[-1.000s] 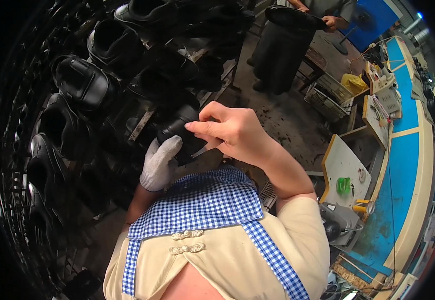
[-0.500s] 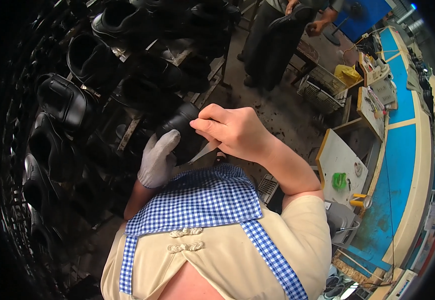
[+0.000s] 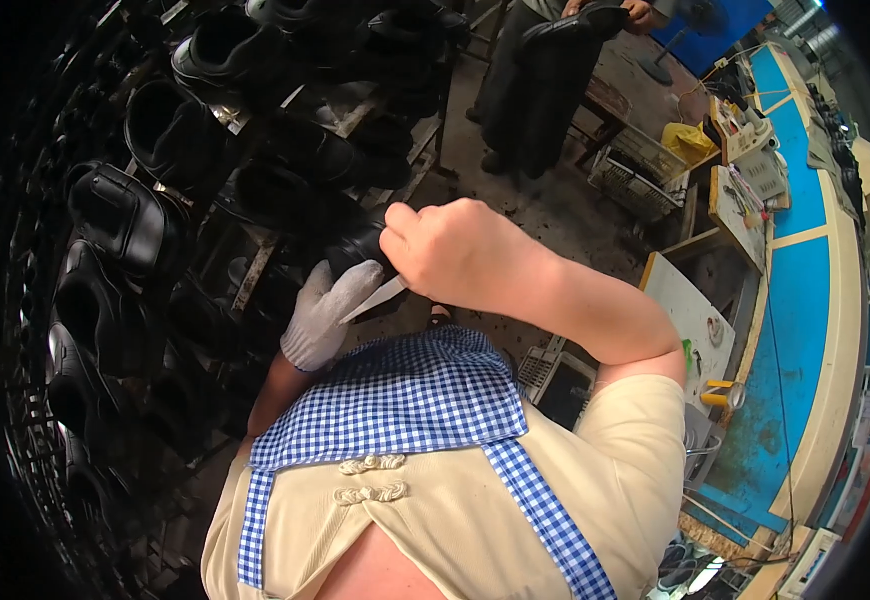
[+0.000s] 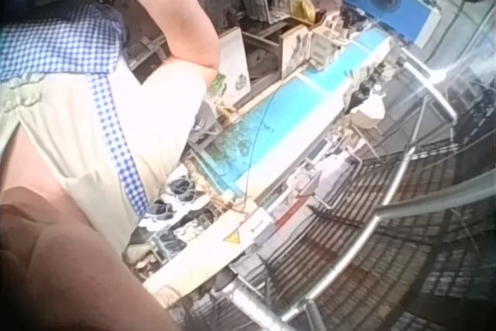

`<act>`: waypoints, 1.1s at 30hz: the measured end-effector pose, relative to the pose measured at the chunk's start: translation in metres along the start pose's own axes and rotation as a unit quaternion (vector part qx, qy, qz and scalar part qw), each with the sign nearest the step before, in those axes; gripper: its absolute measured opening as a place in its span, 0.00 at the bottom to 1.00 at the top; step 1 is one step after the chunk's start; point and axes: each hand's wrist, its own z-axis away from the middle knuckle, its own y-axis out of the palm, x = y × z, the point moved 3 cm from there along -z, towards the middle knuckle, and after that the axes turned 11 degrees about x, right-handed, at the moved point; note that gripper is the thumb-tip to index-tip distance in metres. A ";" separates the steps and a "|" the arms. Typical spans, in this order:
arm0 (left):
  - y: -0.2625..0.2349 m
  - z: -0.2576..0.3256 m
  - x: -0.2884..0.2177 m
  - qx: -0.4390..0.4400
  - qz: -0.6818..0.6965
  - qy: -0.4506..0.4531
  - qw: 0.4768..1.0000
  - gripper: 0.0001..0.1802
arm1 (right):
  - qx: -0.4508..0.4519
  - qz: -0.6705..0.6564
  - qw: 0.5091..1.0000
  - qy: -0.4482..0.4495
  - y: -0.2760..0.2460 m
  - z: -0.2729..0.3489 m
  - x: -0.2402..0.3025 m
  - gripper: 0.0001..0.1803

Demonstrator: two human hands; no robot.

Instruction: Trimming excess material from the soles and edges of black shoes using a small knife.

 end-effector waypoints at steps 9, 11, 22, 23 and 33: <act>0.004 -0.009 -0.001 0.091 0.195 0.064 0.975 0.29 | -0.167 -0.339 0.914 0.150 0.010 0.031 -0.028 0.09; 0.005 -0.013 -0.001 0.106 0.188 0.054 0.975 0.29 | -0.195 -0.304 0.930 0.072 0.002 0.029 -0.022 0.11; 0.034 -0.040 0.002 0.296 -0.337 0.190 0.874 0.23 | -0.016 -0.770 0.591 0.239 0.122 0.101 -0.019 0.45; 0.043 -0.049 0.012 0.336 -0.418 0.220 0.815 0.23 | -0.068 -0.771 0.580 0.252 0.137 0.110 -0.007 0.45; -0.003 -0.021 -0.027 0.064 -0.145 0.398 0.904 0.33 | -0.191 -0.941 0.255 0.115 0.156 0.105 0.028 0.53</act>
